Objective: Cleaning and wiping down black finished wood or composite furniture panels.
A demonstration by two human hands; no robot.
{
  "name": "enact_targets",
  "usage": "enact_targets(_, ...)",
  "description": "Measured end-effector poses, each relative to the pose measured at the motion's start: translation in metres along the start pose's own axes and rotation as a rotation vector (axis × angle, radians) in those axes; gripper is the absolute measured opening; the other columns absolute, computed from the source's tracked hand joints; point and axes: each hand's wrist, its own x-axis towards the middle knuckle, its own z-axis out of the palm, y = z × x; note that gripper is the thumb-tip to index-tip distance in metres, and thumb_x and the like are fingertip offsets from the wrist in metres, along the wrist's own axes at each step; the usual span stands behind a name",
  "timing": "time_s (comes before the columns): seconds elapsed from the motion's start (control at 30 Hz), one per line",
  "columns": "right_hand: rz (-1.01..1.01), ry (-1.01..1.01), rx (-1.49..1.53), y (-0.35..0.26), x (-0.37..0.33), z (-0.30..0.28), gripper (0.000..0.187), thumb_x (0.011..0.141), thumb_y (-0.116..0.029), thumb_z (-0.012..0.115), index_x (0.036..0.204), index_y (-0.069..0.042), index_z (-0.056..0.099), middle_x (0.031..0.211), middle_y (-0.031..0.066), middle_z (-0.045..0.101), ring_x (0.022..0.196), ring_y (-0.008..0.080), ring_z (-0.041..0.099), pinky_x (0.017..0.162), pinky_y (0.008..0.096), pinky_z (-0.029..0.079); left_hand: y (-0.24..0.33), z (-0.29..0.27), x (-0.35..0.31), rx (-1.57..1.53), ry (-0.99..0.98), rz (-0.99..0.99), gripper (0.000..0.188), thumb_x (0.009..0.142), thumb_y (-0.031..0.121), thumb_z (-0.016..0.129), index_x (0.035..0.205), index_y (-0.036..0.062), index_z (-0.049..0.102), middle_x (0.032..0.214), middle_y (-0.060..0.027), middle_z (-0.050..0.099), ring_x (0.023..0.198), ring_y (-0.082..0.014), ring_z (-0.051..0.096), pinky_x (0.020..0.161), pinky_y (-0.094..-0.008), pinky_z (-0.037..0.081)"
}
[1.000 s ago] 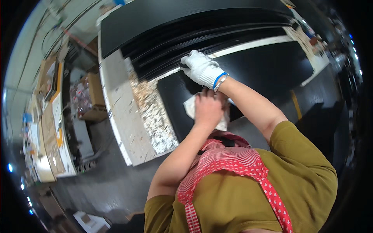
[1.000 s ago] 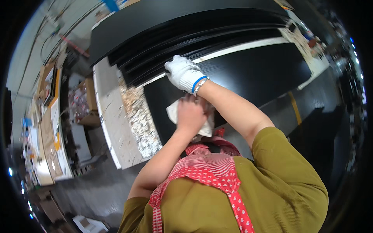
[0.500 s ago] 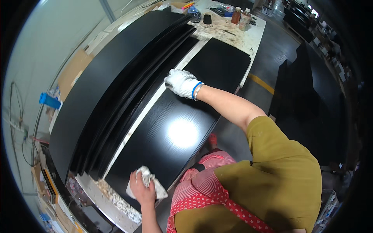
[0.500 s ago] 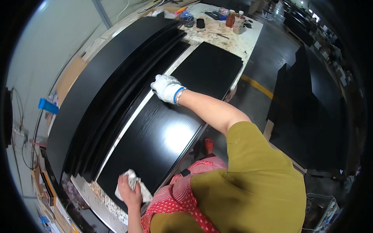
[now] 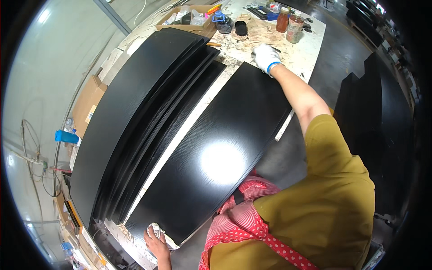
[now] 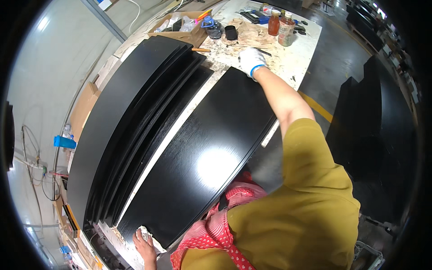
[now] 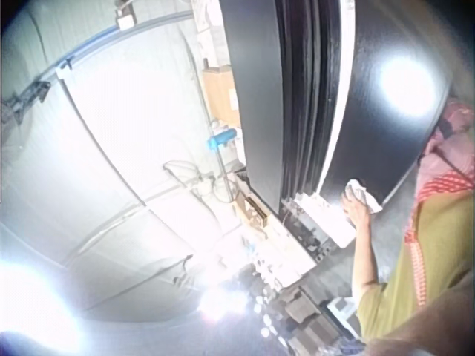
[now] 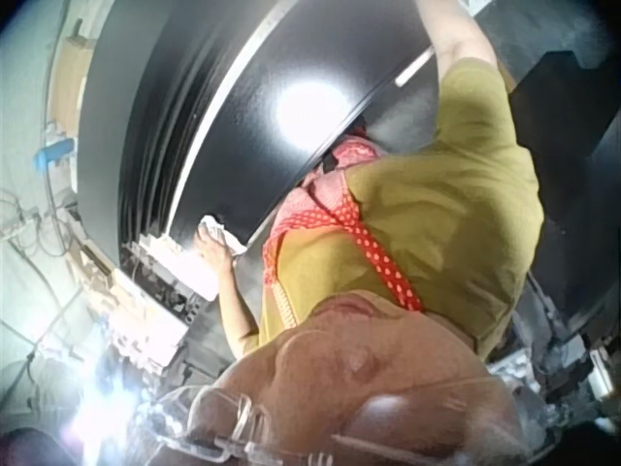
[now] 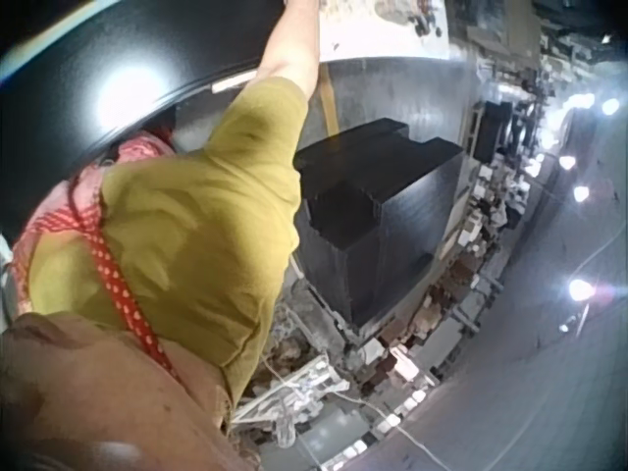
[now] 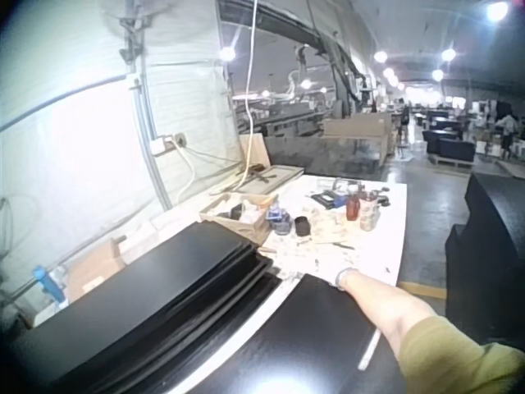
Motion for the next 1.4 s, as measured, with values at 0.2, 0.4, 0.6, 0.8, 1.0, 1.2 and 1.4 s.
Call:
enact_targets(0.2,-0.373,0.052,0.251,-0.019,-0.016,0.012,0.031,0.090,-0.033,0.057,0.107,-0.010,0.069,0.108,0.0205,0.061,0.105,0.0373,0.059,0.091,0.0437,0.047,-0.014,0.013,0.002,-0.104,0.072,0.069,0.060,0.083,0.011,0.066,0.137,0.0061,0.040,0.136,-0.0281,0.037,0.121,-0.0470,0.043,0.103,-0.0512,0.036)
enact_targets(0.4,-0.120,0.151,0.292,-0.018,-0.009,-0.004,0.036,0.090,-0.032,0.057,0.115,-0.008,0.066,0.094,0.0200,0.068,0.087,0.0310,0.067,0.077,0.0390,0.052,-0.010,0.011,-0.002,-0.124,0.061,0.004,0.057,0.084,0.011,0.065,0.136,0.0062,0.042,0.135,-0.0296,0.039,0.123,-0.0465,0.041,0.104,-0.0500,0.034)
enact_targets(0.6,0.152,0.030,1.317,-0.050,-0.068,0.031,0.061,0.085,-0.047,0.069,0.128,-0.004,0.059,0.120,0.0083,0.062,0.107,0.0175,0.058,0.084,0.0315,0.049,0.071,-0.010,0.041,-0.337,0.122,-0.019,0.057,0.082,0.010,0.067,0.136,0.0097,0.049,0.135,-0.0235,0.046,0.126,-0.0386,0.044,0.108,-0.0443,0.034)
enact_targets(0.8,0.038,0.200,1.339,-0.053,-0.087,0.055,0.059,0.092,-0.040,0.062,0.132,0.002,0.052,0.128,0.0179,0.057,0.119,0.0253,0.054,0.099,0.0362,0.044,0.356,-0.012,0.150,-0.753,0.261,0.629,0.027,0.085,0.018,0.059,0.106,0.0014,0.064,0.122,-0.0188,0.060,0.107,-0.0319,0.060,0.088,-0.0424,0.049)
enact_targets(1.0,-0.124,0.081,1.146,-0.005,-0.055,0.089,0.038,0.100,-0.027,0.047,0.134,-0.014,0.057,0.140,0.0089,0.051,0.124,0.0175,0.051,0.092,0.0294,0.046,0.440,0.023,0.154,-0.480,0.308,0.804,0.054,0.075,0.039,0.072,0.125,0.0211,0.060,0.132,-0.0163,0.051,0.129,-0.0381,0.040,0.103,-0.0630,0.030)
enact_targets(1.2,-0.001,0.080,1.228,-0.013,-0.055,0.090,0.043,0.099,-0.032,0.051,0.134,-0.008,0.056,0.141,0.0103,0.049,0.128,0.0192,0.048,0.100,0.0326,0.043,0.208,0.044,0.161,-0.177,0.530,0.322,0.030,0.085,0.024,0.061,0.111,0.0100,0.064,0.114,-0.0132,0.061,0.111,-0.0293,0.055,0.096,-0.0417,0.045)
enact_targets(1.4,-0.100,0.055,1.186,-0.028,-0.055,0.078,0.044,0.099,-0.033,0.050,0.136,-0.009,0.054,0.143,0.0106,0.046,0.129,0.0205,0.047,0.101,0.0330,0.043,-0.182,0.044,-0.012,-0.398,0.483,-1.054,0.049,0.094,0.045,0.047,0.124,0.0092,0.059,0.116,-0.0219,0.064,0.113,-0.0344,0.059,0.095,-0.0444,0.044)
